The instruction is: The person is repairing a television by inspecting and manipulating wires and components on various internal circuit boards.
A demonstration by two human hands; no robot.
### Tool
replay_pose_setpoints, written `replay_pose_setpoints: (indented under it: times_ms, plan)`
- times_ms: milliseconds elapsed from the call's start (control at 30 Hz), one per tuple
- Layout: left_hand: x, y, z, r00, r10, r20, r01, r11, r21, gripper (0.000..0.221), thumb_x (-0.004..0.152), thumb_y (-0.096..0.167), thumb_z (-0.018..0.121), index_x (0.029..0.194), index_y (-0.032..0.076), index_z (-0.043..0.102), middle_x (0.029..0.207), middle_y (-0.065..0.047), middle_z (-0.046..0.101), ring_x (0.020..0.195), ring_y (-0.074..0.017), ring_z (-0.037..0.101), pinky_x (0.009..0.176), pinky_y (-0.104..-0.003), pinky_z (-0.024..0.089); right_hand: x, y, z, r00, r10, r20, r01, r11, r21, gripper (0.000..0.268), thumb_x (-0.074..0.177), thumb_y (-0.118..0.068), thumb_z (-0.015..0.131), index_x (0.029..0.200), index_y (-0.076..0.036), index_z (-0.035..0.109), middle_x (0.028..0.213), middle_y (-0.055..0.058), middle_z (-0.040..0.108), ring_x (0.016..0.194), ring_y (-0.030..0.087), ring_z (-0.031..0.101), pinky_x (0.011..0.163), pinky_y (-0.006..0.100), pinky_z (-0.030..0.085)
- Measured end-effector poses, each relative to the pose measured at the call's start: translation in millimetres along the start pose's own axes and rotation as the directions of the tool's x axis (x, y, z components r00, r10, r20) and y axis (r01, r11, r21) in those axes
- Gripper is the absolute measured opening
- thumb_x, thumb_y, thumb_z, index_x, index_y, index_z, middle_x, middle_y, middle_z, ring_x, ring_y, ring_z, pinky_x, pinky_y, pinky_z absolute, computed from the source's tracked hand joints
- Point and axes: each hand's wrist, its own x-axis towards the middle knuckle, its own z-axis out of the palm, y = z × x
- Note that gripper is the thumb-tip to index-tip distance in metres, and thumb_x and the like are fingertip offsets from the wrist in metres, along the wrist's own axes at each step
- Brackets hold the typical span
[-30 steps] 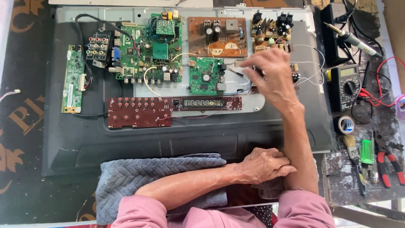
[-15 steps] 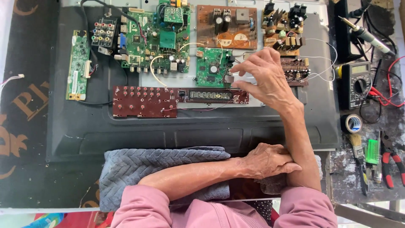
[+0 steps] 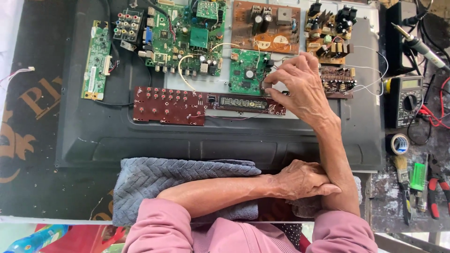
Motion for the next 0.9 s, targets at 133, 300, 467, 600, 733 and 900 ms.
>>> replay_pose_setpoints:
  times_ms: [133,300,467,600,733,900]
  plan:
    - [3,1,-3,1.0,0.005,0.007,-0.005,1.0,0.013,0.046,0.105,0.045,0.049,0.071,0.015,0.057,0.071,-0.006,0.064,0.083,-0.0287,0.071,0.066,-0.04,0.058,-1,5,1,1.0,-0.003,-0.007,0.003,1.0,-0.022,0.024,0.084,-0.016,0.091,0.104,-0.015,0.077,0.089,0.001,0.069,0.111,0.021,0.059,0.121,0.047,0.029]
    - [3,1,-2,1.0,-0.004,0.016,0.005,1.0,-0.002,0.046,0.105,0.045,0.048,0.071,0.015,0.057,0.071,-0.006,0.063,0.083,-0.0298,0.071,0.066,-0.041,0.058,-2,4,1,1.0,-0.001,-0.012,0.001,1.0,-0.027,0.023,0.084,-0.015,0.09,0.102,-0.015,0.076,0.088,0.001,0.069,0.111,0.021,0.06,0.121,0.047,0.029]
    - [2,0,-2,1.0,-0.003,0.004,0.003,1.0,0.017,0.046,0.104,0.046,0.05,0.072,0.014,0.058,0.07,-0.007,0.064,0.081,-0.0289,0.071,0.066,-0.041,0.058,-1,3,4,0.999,0.036,-0.009,-0.037,0.999,-0.023,0.021,0.086,-0.016,0.09,0.103,-0.015,0.077,0.089,0.003,0.07,0.109,0.022,0.058,0.12,0.046,0.028]
    - [1,-3,1,1.0,0.009,0.003,-0.009,1.0,0.019,0.045,0.104,0.045,0.05,0.071,0.015,0.057,0.07,-0.006,0.063,0.081,-0.0286,0.071,0.066,-0.04,0.058,-1,2,3,0.998,0.061,-0.005,-0.061,0.998,-0.007,0.019,0.087,-0.016,0.089,0.102,-0.015,0.077,0.088,0.003,0.07,0.108,0.022,0.057,0.119,0.045,0.028]
    - [1,-2,0,1.0,0.022,0.001,-0.022,0.997,0.069,0.045,0.105,0.045,0.05,0.071,0.017,0.057,0.069,-0.003,0.063,0.08,-0.0242,0.071,0.066,-0.036,0.058,-1,-1,-13,0.997,0.07,0.017,-0.071,0.994,0.084,0.019,0.09,-0.016,0.086,0.106,-0.013,0.076,0.093,0.005,0.07,0.107,0.023,0.058,0.115,0.045,0.031]
    - [9,2,-8,0.997,0.064,0.051,-0.069,0.993,0.092,0.038,0.106,0.038,0.055,0.075,0.017,0.058,0.074,-0.001,0.065,0.079,-0.0212,0.071,0.063,-0.031,0.057,-15,22,-55,0.991,0.132,-0.028,-0.125,0.977,0.173,0.02,0.093,-0.019,0.083,0.111,-0.013,0.075,0.1,0.007,0.072,0.104,0.027,0.061,0.107,0.041,0.04]
